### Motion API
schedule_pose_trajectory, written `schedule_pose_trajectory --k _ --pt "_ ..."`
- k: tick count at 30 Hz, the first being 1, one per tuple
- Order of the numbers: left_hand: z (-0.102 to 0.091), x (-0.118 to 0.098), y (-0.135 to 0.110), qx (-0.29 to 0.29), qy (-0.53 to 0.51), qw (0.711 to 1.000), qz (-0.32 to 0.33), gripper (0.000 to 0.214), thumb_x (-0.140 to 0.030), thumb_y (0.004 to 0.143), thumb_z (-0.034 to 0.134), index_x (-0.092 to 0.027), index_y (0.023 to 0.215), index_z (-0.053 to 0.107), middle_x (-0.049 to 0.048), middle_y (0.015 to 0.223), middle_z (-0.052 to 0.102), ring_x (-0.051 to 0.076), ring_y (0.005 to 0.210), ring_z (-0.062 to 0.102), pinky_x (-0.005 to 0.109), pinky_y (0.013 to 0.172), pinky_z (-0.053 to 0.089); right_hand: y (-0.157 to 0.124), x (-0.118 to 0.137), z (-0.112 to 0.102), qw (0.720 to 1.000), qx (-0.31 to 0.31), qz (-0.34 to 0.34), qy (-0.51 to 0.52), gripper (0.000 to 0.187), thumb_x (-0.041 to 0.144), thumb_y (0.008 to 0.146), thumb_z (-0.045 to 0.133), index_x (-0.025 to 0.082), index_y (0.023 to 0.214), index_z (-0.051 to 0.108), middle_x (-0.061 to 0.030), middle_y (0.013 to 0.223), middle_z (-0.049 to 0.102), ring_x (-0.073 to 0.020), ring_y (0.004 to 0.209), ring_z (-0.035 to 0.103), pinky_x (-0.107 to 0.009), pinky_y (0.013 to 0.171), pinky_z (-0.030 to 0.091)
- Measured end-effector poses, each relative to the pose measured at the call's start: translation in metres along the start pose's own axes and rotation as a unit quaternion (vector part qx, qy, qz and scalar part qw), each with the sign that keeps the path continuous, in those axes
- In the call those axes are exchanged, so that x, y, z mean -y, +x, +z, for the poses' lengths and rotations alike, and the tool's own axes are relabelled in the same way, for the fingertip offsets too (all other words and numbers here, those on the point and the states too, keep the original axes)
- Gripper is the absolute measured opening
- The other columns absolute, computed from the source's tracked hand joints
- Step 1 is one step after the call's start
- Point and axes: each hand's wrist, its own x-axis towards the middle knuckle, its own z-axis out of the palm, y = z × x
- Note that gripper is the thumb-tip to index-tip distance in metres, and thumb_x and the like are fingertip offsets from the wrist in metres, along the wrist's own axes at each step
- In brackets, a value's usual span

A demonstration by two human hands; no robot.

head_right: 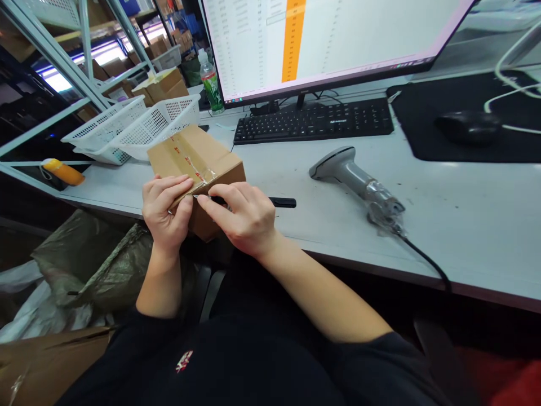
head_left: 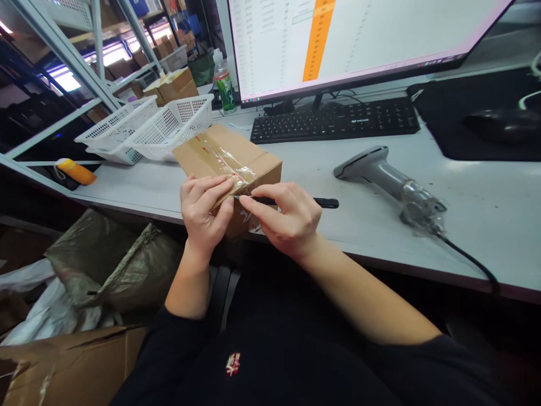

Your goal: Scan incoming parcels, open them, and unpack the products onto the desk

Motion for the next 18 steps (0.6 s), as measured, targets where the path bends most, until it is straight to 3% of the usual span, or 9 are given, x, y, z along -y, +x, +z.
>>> schedule_pose_trajectory --k 7,13,18 --pt "0.000 0.000 -0.001 -0.012 -0.009 1.000 -0.004 0.019 -0.031 0.096 0.062 -0.026 0.107 0.076 0.0027 0.110 0.075 0.023 0.108 0.063 0.047 0.112 0.041 0.003 0.003 -0.002 1.000 -0.012 -0.004 0.004 0.021 0.010 0.094 0.061 0.023 0.102 0.076 -0.0015 0.090 0.074 -0.0147 0.081 0.060 -0.028 0.069 0.044" --pt "0.001 -0.001 -0.002 -0.015 -0.023 1.000 -0.004 0.018 -0.029 0.095 0.064 -0.026 0.108 0.076 0.0023 0.111 0.075 0.023 0.110 0.062 0.047 0.113 0.040 0.005 0.004 -0.006 0.999 0.049 0.013 -0.014 0.023 0.015 0.098 0.058 0.027 0.104 0.077 -0.0004 0.092 0.074 -0.0149 0.082 0.059 -0.029 0.069 0.042" --pt "0.003 -0.004 0.000 -0.027 -0.028 0.999 -0.006 0.017 -0.028 0.099 0.060 -0.026 0.103 0.076 0.0010 0.105 0.076 0.022 0.105 0.063 0.046 0.111 0.041 0.010 0.003 -0.010 0.997 0.065 0.020 -0.022 0.020 0.017 0.097 0.060 0.026 0.104 0.076 -0.0015 0.094 0.074 -0.0160 0.079 0.060 -0.032 0.066 0.040"
